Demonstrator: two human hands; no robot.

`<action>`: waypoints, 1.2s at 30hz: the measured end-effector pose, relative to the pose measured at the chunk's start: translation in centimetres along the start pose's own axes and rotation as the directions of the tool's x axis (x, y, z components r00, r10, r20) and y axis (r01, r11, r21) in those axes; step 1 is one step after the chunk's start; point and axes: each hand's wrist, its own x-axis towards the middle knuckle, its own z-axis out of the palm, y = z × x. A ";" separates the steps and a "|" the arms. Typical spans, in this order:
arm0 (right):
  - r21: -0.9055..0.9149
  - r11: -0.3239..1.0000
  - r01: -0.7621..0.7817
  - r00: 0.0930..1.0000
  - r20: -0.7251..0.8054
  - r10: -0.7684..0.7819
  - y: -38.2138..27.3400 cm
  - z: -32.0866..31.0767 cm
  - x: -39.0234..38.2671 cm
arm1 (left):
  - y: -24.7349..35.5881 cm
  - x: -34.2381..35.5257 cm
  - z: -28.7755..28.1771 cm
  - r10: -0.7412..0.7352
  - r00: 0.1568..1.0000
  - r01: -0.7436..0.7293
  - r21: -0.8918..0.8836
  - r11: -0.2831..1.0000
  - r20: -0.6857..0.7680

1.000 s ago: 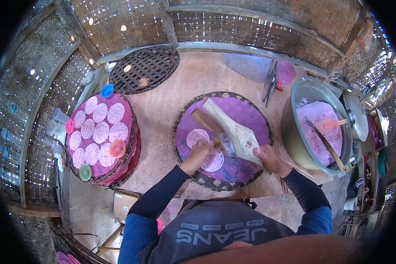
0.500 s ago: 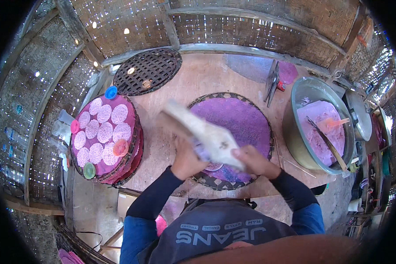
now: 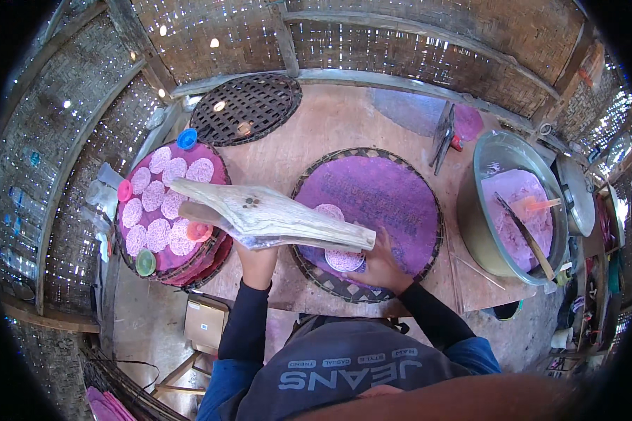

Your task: The person scoops pink batter from a large metal bowl using a wooden paddle and fills a small metal ring mold placed on a woven tray. The filled molds are arranged on the tray as the process repeats.

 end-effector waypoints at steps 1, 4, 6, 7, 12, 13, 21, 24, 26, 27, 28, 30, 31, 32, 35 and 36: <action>-0.003 1.000 0.013 1.000 -0.007 -0.013 0.1 0.2 -0.1 | -0.1 -0.1 0.0 -0.002 1.000 0.002 0.007 1.000 -0.001; -0.004 0.999 0.033 0.999 -0.031 -0.033 0.1 0.2 -0.2 | -0.8 -0.4 -0.1 -0.018 1.000 0.018 0.017 1.000 0.007; 0.011 1.000 0.022 0.998 -0.052 -0.021 -0.3 -0.3 -0.2 | -1.8 -0.4 -0.1 -0.043 0.999 0.042 0.013 0.999 0.026; 0.008 1.000 0.012 0.999 -0.051 -0.011 -0.2 -0.2 -0.3 | -1.7 -0.4 0.1 -0.038 0.999 0.038 -0.010 0.999 0.023; 0.280 0.950 -0.135 0.988 -0.039 0.152 0.2 -1.0 -0.8 | -0.1 0.1 0.9 -0.025 0.998 0.029 -0.074 0.997 0.055; 0.307 0.936 -0.173 0.981 -0.036 0.193 0.2 -2.0 -1.2 | -0.2 0.1 0.9 -0.044 0.998 0.048 -0.102 0.994 0.045; -0.048 0.964 -0.262 0.965 -0.042 0.260 1.7 -4.0 -6.2 | -0.5 0.6 2.0 -0.159 0.978 0.179 -0.153 0.972 0.134; 0.035 0.969 -0.244 0.970 -0.010 0.244 1.3 -3.8 -6.1 | -1.1 0.6 2.7 -0.139 0.963 0.166 -0.105 0.980 0.230; 0.229 0.948 -0.220 0.943 -0.200 0.267 3.4 -4.3 -5.9 | -0.9 0.8 3.3 -0.077 0.970 0.115 -0.152 0.982 0.232; 0.319 0.929 -0.188 0.913 -0.291 0.285 4.8 -4.7 -5.4 | -0.8 0.8 3.6 -0.045 0.972 0.087 -0.177 0.980 0.230; 0.406 0.888 -0.217 0.866 -0.340 0.367 6.1 -5.3 -4.7 | -0.5 0.8 3.9 -0.030 0.977 0.072 -0.195 0.978 0.211; 0.571 0.785 -0.240 0.747 -0.408 0.525 8.0 -6.7 -3.1 | 0.2 0.9 4.4 0.001 0.985 0.039 -0.234 0.972 0.170; 0.481 0.836 -0.264 0.813 -0.355 0.461 8.1 -6.8 -2.6 | 0.7 1.0 4.4 0.005 0.985 0.034 -0.221 0.975 0.172; 0.385 0.881 -0.276 0.870 -0.290 0.399 7.9 -6.5 -1.9 | 1.4 1.2 4.4 0.008 0.985 0.028 -0.208 0.978 0.173; 0.212 0.977 0.024 0.989 -0.145 0.007 7.0 -2.6 0.5 | 1.6 1.3 4.3 0.007 0.983 0.033 -0.218 0.975 0.182; 0.138 0.990 0.035 0.986 -0.164 -0.012 5.3 -2.1 1.3 | 1.5 1.3 4.1 0.007 0.983 0.035 -0.228 0.973 0.181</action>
